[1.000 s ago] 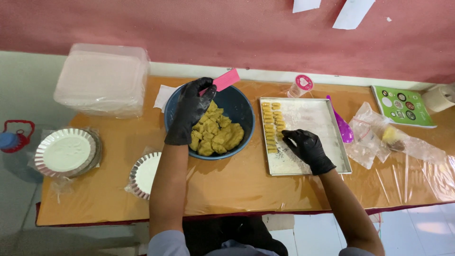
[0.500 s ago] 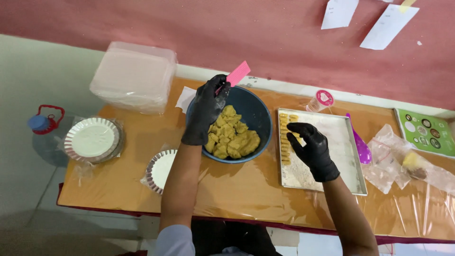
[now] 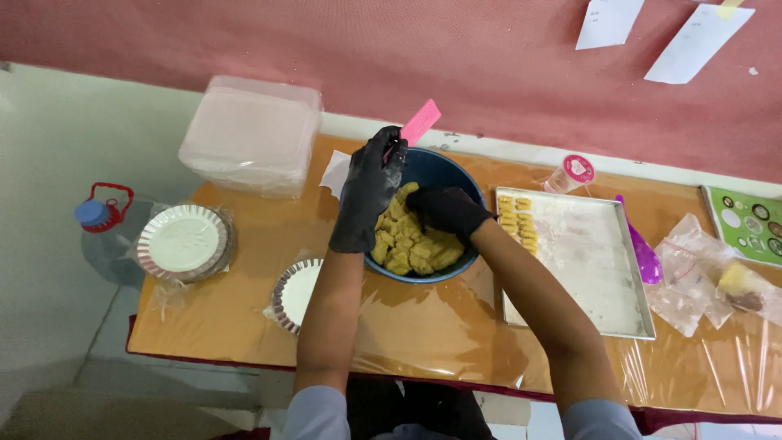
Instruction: Shaping small pieces of dough using a manual mold and placing them on a tray.
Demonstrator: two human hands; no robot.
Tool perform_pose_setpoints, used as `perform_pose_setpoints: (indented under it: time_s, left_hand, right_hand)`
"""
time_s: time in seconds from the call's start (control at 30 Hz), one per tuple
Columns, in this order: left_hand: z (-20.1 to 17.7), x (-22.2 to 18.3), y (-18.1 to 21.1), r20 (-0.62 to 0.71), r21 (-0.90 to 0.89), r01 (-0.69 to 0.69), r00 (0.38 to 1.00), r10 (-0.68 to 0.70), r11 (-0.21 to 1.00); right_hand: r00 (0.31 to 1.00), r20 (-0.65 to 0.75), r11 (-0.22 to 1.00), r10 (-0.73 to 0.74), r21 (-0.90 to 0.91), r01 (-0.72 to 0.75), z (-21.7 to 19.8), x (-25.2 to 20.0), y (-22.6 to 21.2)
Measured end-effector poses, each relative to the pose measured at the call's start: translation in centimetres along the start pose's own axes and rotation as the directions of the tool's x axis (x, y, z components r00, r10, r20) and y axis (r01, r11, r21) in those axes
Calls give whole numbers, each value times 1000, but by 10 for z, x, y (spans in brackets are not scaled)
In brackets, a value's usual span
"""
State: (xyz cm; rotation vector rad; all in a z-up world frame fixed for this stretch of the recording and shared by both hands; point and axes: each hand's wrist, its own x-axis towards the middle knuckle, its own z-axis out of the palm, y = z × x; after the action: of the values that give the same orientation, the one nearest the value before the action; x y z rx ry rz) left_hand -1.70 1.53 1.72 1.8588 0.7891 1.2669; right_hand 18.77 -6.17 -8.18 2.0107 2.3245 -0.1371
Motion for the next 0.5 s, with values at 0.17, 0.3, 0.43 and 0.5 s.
perform_pose_setpoints:
  time_s: [0.17, 0.3, 0.43, 0.5]
  left_hand:
    - [-9, -7, 14, 12, 50, 20, 1000, -21, 999]
    - [1, 2, -3, 6, 28, -5, 1000, 5, 1000]
    - [-2, 3, 0, 66, 10, 60, 996, -61, 998]
    - [-2, 4, -2, 67, 33, 43, 997, -45, 999]
  right_hand:
    - [981, 171, 996, 89, 4, -91, -5, 6, -9]
    - [984, 156, 996, 84, -42, -78, -32, -6, -30]
    - [993, 101, 998, 53, -26, -51, -15, -6, -13]
    - [994, 98, 998, 54, -37, -50, -29, -14, -11]
